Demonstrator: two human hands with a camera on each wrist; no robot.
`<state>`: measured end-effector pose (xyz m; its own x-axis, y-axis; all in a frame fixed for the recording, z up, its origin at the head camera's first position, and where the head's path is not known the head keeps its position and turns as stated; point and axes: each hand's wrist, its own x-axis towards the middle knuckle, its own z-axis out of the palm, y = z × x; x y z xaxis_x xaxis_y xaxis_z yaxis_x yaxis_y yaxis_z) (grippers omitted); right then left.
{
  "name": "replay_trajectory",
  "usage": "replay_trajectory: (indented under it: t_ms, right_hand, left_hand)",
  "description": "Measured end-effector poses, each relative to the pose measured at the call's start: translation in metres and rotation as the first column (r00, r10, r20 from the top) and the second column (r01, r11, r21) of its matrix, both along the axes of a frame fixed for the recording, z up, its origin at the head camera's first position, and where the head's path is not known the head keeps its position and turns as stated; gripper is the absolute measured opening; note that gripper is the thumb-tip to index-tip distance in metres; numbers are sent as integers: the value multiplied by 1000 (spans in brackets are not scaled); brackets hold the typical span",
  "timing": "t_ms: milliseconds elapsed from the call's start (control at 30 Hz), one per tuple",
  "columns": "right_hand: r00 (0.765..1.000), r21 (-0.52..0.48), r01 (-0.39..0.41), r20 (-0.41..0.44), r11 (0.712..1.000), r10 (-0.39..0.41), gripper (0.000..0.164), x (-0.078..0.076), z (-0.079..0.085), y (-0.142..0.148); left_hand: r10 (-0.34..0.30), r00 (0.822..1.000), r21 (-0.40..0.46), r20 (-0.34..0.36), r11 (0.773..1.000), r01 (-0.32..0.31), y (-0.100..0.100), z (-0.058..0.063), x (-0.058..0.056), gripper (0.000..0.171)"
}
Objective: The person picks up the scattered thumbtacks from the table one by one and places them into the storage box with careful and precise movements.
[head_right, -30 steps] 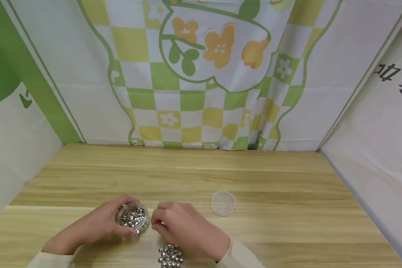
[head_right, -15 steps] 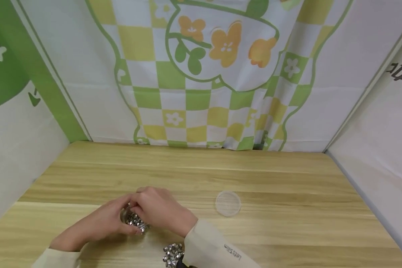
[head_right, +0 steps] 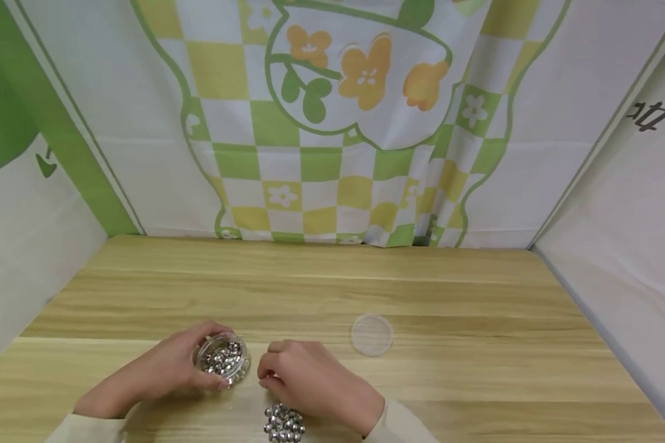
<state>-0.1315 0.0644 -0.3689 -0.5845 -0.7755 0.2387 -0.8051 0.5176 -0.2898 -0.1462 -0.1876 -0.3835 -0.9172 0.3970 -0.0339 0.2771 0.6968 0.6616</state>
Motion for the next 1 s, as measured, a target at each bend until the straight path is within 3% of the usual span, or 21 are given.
replay_trajectory:
  t_ms: [267,500,800,1000]
  right_hand:
    - [995,-6,-79,66,997,79,7,27,-10,40]
    - [987,-36,-92,131,995,96,14,37,-19,51]
    - [991,-17,-104,80,994,106,13,31,-14,43]
    - [996,-58,-85,-3,995,85,7,15,-1,11]
  left_hand:
    - [7,1000,-1,7,1000,-7,0,1,1,77]
    - [4,1000,-3,12,1000,-4,1,2,1,78]
    - [1,1000,7,-2,1000,-1,-2,-1,1,79]
    - [-20,1000,24,-9,999,21,-2,-3,-1,77]
